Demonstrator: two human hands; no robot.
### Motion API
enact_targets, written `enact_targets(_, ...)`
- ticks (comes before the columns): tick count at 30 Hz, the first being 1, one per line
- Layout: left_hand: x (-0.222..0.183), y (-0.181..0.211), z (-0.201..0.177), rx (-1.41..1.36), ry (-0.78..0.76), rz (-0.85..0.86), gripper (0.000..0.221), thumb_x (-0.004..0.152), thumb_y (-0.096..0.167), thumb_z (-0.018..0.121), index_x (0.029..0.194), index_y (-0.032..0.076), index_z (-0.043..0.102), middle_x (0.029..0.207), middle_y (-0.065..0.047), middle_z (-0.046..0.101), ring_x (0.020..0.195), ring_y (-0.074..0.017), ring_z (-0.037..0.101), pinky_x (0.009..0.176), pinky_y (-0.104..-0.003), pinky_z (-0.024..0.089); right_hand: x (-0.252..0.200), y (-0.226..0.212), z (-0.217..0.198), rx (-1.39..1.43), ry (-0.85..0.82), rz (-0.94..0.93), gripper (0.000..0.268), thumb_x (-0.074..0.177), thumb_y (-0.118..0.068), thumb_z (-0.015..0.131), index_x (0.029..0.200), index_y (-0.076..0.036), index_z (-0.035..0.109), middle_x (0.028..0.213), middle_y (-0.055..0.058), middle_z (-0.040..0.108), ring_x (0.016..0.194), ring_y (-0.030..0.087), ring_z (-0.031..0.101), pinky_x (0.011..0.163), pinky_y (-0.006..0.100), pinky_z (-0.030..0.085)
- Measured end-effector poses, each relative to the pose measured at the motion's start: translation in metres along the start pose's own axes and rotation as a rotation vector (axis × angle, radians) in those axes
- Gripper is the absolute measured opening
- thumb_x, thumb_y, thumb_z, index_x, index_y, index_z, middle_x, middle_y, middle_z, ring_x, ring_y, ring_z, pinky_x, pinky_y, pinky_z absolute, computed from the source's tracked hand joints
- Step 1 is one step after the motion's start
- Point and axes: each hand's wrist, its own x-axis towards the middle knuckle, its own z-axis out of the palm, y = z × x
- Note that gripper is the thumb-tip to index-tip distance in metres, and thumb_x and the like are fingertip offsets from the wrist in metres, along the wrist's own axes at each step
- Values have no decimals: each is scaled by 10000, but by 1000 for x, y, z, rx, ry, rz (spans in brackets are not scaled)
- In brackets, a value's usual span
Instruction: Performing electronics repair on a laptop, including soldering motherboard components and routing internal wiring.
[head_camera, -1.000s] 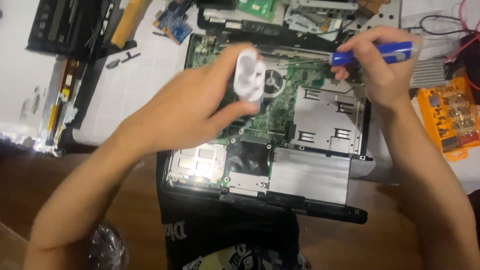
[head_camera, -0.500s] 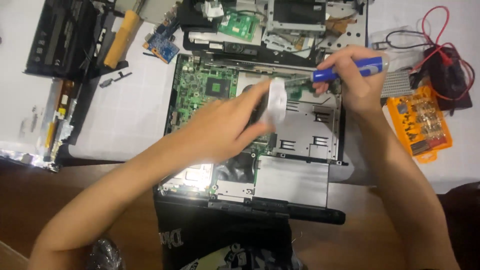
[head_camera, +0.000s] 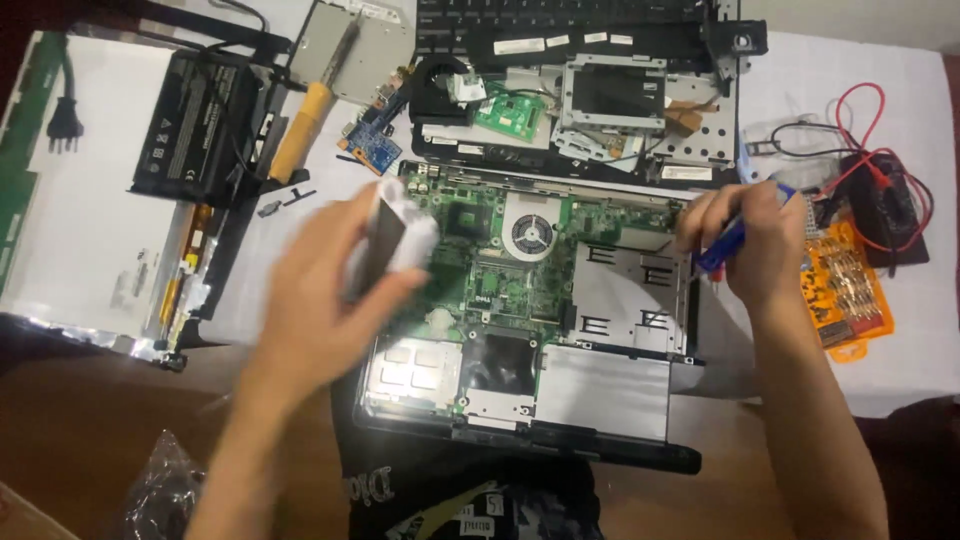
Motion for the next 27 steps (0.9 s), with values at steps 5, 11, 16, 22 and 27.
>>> enact_targets(5,-3,-48,-20,590,-186,-175,670,1024,497,511,1610,199,384,1212,-207,610,1123,-350,547,967,-534,450,-13,-24,21,5,222,331,656,1046,-654,238,749,-156,546,601,95,577,473,193,557,450,294,381)
enact_targets(11,11,-65,-16,551,-120,94,559,1015,279,618,1505,42,488,1309,-211,583,1199,-389,510,1004,-550,440,-27,-22,37,19,299,402,818,1008,-682,137,739,-100,645,557,87,544,421,170,472,385,270,308)
enact_targets(16,78,-57,8,375,-46,160,489,1061,343,573,1428,20,565,1376,-179,629,1261,-325,563,1094,-546,413,-52,-10,42,-21,205,250,750,1000,-711,434,955,6,649,715,133,646,536,186,619,448,281,482)
enact_targets(22,157,-83,50,564,4,322,528,1039,338,700,1432,17,552,1343,-183,591,1170,-409,510,897,-541,498,-57,-41,52,-117,31,216,422,948,-298,617,1195,41,668,965,212,735,811,248,718,634,290,586)
enact_targets(27,169,-73,48,528,-86,289,396,934,335,793,1180,38,701,1196,-157,666,1129,-382,532,913,-546,446,-64,-39,49,-636,-128,110,395,853,-204,773,1230,-104,712,1217,57,765,1089,175,725,934,293,545)
